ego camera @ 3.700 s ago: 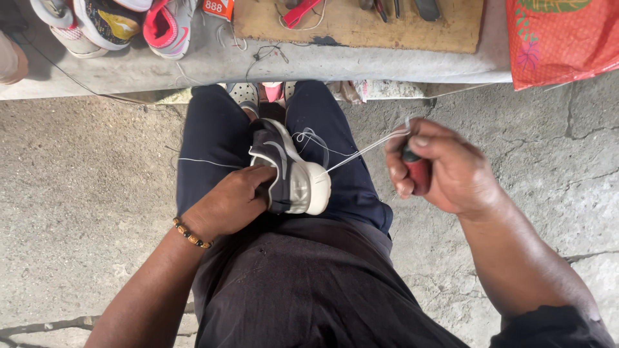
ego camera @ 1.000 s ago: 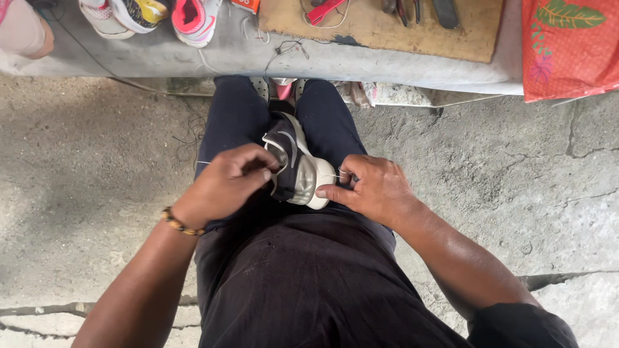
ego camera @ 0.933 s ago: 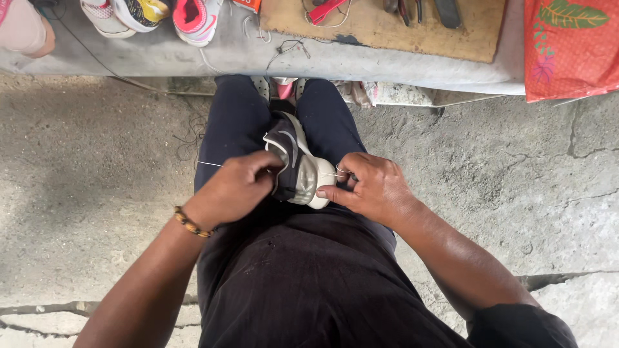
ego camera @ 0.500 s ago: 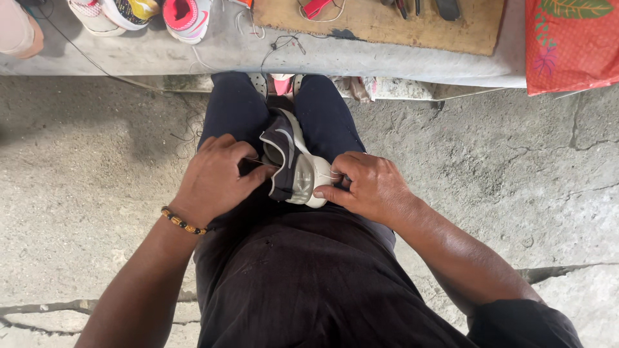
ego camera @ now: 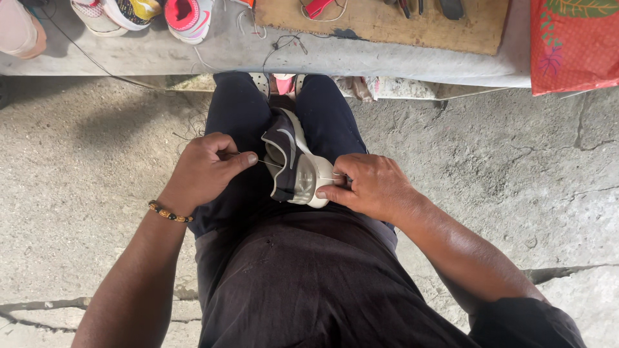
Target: The person holds a dark-colored sneaker on their lap and uses a needle and white thread to stitch along the side of the shoe. They repeatedly push the needle through the material and pull the thread tight, working on the same area throughout the clip.
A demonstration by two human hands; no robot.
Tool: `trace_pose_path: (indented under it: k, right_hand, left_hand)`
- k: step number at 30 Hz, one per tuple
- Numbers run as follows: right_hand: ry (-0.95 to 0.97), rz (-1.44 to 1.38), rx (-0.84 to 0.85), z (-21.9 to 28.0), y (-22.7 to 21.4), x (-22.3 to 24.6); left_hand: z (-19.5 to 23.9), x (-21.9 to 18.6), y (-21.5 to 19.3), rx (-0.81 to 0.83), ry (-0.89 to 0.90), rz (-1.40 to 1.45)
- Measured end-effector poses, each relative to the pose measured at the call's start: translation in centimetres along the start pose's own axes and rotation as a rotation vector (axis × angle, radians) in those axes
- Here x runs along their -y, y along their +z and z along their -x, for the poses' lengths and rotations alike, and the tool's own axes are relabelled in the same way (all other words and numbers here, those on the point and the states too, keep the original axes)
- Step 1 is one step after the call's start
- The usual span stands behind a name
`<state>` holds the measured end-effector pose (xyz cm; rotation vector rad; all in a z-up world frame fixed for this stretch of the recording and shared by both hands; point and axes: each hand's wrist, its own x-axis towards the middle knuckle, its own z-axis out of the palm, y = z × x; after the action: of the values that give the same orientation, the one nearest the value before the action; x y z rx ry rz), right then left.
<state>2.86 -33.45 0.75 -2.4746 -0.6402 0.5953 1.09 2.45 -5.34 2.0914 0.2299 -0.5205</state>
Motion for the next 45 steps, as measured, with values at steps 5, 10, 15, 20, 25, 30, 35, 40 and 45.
trace_pose_path:
  k: [5, 10, 15, 20, 25, 30, 35, 40, 45]
  right_hand:
    - [0.097, 0.010, 0.128, -0.5, -0.9, 0.4]
    - [0.196, 0.009, 0.228, -1.0, -1.5, 1.2]
    - [0.247, 0.008, 0.267, -1.3, -1.6, 1.3]
    - [0.244, -0.036, 0.249, -1.1, -1.3, 1.0]
    - [0.229, -0.060, 0.158, -0.4, -2.0, 1.2]
    - [0.110, -0.428, -0.073, 1.5, -1.6, -0.1]
    - [0.246, -0.753, -0.285, 1.4, -0.6, -3.1]
    - [0.242, -0.731, -0.355, 2.0, 0.4, -1.7]
    - [0.261, -0.650, -0.365, 2.4, 0.9, -1.3]
  left_hand:
    - [0.4, -0.6, -0.6, -0.007, 0.045, 0.140]
    - [0.1, 0.2, -0.6, -0.039, 0.078, 0.239]
    - [-0.2, 1.4, -0.8, -0.043, 0.085, 0.340]
    - [-0.4, 3.1, -0.6, -0.075, 0.083, 0.435]
    - [1.5, -1.9, -2.3, -0.031, 0.073, 0.306]
    - [1.8, -1.2, -3.2, -0.101, 0.112, 0.225]
    - [2.7, -2.4, -0.7, -0.359, 0.402, -0.215]
    - [4.6, -5.0, 2.8, 0.021, 0.301, 0.097]
    - [4.8, -4.7, 5.0, 0.234, 0.280, 0.223]
